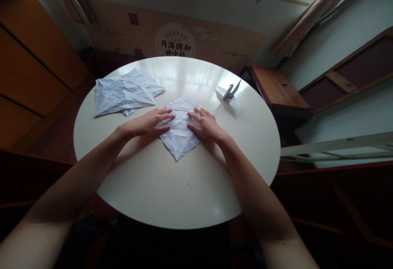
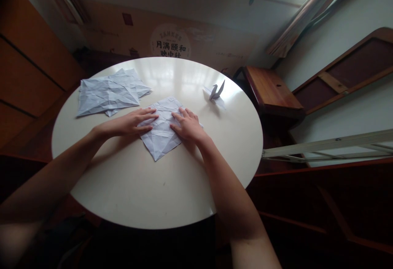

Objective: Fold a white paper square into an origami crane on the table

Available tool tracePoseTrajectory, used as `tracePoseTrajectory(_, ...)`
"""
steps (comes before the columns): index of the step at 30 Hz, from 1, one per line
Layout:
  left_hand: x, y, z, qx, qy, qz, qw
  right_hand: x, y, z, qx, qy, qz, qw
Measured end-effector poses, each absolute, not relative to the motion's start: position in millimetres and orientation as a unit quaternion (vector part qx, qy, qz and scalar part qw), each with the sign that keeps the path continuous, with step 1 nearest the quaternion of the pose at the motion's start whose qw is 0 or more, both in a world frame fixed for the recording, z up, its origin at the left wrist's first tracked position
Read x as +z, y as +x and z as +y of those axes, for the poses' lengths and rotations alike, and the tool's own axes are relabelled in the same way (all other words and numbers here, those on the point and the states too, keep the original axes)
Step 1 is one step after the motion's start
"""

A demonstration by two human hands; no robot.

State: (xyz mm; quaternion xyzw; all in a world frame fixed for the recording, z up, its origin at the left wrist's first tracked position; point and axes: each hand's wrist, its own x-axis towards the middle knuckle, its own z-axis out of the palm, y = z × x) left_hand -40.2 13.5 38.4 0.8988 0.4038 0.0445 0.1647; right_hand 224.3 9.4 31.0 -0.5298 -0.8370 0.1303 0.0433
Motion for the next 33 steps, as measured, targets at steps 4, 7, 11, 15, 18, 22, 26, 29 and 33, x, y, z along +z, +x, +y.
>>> tracePoseTrajectory(4, 39.6, -40.3, 13.0, 0.041, 0.899, 0.403, 0.166, 31.0, 224.4, 9.4, 0.133, -0.528, -0.838, 0.045)
tracePoseTrajectory(7, 40.3, -40.5, 13.0, 0.039, 0.899, 0.402, 0.17, 31.1, 224.5, 9.5, 0.135, -0.528, -0.837, 0.044)
tracePoseTrajectory(11, 40.9, -40.3, 12.8, 0.042, 0.898, 0.403, 0.173, 31.0, 224.4, 9.8, 0.134, -0.528, -0.838, 0.044)
tracePoseTrajectory(15, 40.8, -40.3, 12.8, 0.041, 0.897, 0.404, 0.172, 31.5, 224.2, 9.5, 0.132, -0.529, -0.837, 0.043)
tracePoseTrajectory(18, 40.0, -40.7, 13.3, 0.044, 0.899, 0.4, 0.172, 32.1, 224.0, 9.1, 0.133, -0.529, -0.837, 0.04)
tracePoseTrajectory(22, 38.4, -42.3, 14.1, 0.049, 0.901, 0.395, 0.171, 31.8, 224.2, 9.2, 0.131, -0.527, -0.838, 0.042)
tracePoseTrajectory(26, 36.4, -44.5, 14.9, 0.051, 0.903, 0.392, 0.17, 30.3, 224.8, 10.1, 0.131, -0.526, -0.839, 0.043)
tracePoseTrajectory(29, 35.8, -45.2, 15.3, 0.054, 0.904, 0.39, 0.17, 30.1, 224.8, 10.4, 0.133, -0.526, -0.839, 0.044)
tracePoseTrajectory(33, 37.2, -44.6, 14.9, 0.048, 0.903, 0.392, 0.171, 31.2, 224.3, 10.0, 0.136, -0.527, -0.838, 0.044)
